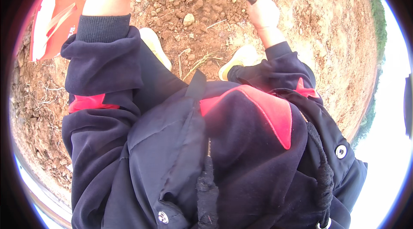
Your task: The person uses a small hand tool to repeatedly dig into dry, rocky soil, breaking up clumps and moving dirt aside. A red bag sits nearby on the ground, but the person does not place anything into it during the clip.
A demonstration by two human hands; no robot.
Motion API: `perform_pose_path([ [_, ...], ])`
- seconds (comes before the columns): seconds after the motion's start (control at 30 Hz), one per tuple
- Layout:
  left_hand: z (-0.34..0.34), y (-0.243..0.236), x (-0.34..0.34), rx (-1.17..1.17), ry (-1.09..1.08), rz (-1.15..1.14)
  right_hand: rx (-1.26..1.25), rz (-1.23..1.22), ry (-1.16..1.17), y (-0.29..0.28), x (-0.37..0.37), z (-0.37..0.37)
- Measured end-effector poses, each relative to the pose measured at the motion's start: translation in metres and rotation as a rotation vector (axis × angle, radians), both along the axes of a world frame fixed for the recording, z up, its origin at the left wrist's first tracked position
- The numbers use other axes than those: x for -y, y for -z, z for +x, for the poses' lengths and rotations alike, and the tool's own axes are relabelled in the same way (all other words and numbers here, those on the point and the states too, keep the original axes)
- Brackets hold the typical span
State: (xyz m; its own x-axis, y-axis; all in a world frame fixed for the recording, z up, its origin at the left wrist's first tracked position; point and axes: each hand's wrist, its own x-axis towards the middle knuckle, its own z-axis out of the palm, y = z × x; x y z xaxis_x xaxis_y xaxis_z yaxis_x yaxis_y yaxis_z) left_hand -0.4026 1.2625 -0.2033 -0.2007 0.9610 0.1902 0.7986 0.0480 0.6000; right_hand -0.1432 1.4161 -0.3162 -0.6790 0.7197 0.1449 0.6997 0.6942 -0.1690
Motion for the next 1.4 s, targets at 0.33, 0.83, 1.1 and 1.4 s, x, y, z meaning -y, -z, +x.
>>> perform_pose_path([
  [0.33,0.002,-0.007,0.011,0.020,0.008,-0.024,0.802,-0.594,-0.336,0.056,0.057,0.046],
  [0.83,-0.001,0.003,0.010,-0.013,0.013,0.109,0.651,-0.692,-0.297,0.078,0.046,0.033],
  [1.1,0.000,-0.002,0.014,-0.059,0.057,0.143,0.466,-0.500,-0.234,0.038,0.004,0.045],
  [1.4,0.001,0.001,0.007,0.012,0.031,0.081,0.129,-0.252,0.009,0.049,0.022,0.018],
])
